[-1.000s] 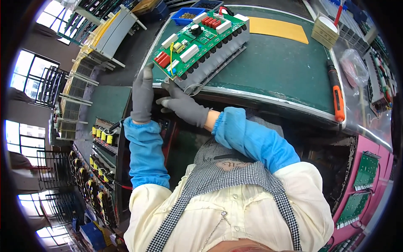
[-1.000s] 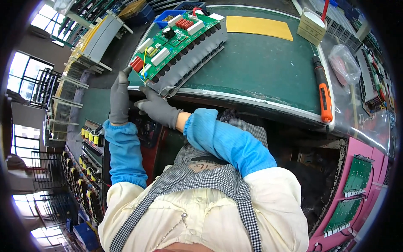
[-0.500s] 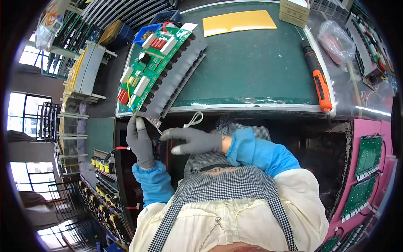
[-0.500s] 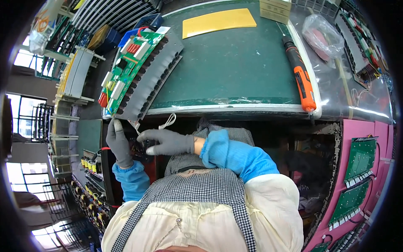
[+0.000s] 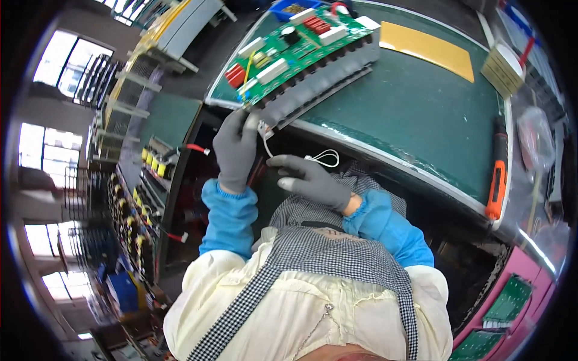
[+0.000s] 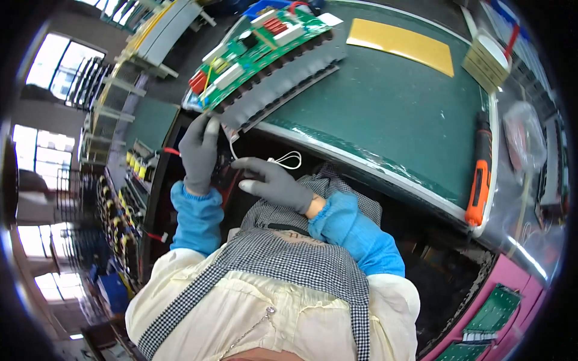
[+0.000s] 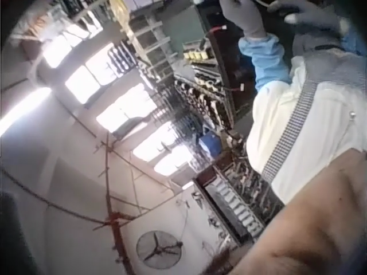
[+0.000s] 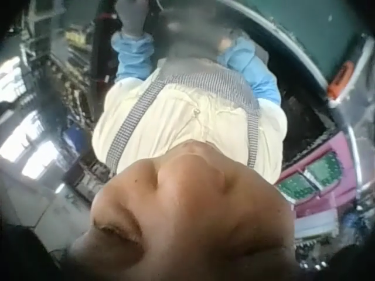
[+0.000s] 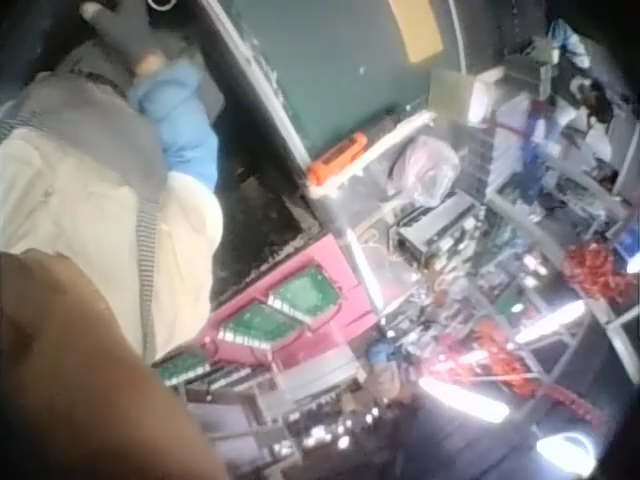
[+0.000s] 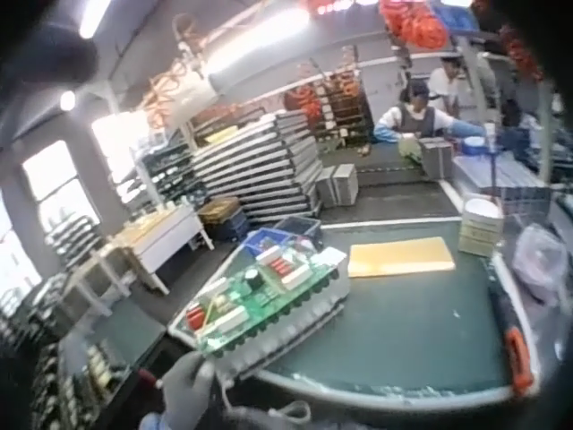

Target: Assembling components for an electronic power unit, including applying thermal paste, tape, and attaching a circuit board to battery modules.

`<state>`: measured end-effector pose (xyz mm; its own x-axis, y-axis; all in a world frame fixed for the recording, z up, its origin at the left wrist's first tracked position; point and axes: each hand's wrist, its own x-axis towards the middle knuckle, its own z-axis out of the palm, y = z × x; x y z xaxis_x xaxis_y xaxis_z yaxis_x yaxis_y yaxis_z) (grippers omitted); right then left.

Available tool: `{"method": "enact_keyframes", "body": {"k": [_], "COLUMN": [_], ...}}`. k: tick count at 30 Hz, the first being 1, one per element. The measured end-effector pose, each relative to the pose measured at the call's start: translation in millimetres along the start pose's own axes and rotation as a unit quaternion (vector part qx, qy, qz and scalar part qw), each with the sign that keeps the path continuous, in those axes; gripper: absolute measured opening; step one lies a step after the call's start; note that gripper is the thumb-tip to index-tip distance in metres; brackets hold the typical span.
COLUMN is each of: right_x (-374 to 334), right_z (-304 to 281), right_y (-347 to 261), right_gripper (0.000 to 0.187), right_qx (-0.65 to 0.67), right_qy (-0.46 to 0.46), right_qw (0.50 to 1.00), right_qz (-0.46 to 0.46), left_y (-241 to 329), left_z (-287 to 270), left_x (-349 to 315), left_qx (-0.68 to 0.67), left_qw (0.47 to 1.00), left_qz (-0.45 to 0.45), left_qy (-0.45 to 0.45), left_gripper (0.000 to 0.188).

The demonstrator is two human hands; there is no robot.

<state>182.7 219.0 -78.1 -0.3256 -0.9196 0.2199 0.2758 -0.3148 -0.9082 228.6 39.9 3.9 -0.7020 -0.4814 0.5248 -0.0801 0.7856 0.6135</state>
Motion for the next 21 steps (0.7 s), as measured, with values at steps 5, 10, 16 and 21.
{"method": "enact_keyframes", "body": {"k": [5, 10, 16, 21], "right_x": [3, 5, 2, -3], "right_z": [10, 18, 20, 21], "right_y": [1, 8, 9, 12], "right_gripper": [0.054, 0.054, 0.054, 0.053], "right_qx": [-0.033, -0.041, -0.085, -0.043], "right_qy": [-0.004, 0.006, 0.009, 0.022], "right_qw": [0.999, 0.999, 0.995, 0.997], "right_qz": [0.031, 0.031, 0.06, 0.064], "left_y": [2, 2, 4, 6], "left_z": [-1, -8, -10, -14], "left_x": [-1, 5, 10, 14], "left_qx": [-0.013, 0.044, 0.09, 0.116], "left_qw": [0.998, 0.998, 0.996, 0.993], "left_qz": [-0.055, -0.025, 0.024, 0.008], "left_qy": [0.003, 0.029, 0.016, -0.012], "left_gripper": [0.032, 0.035, 0.036, 0.035]}}
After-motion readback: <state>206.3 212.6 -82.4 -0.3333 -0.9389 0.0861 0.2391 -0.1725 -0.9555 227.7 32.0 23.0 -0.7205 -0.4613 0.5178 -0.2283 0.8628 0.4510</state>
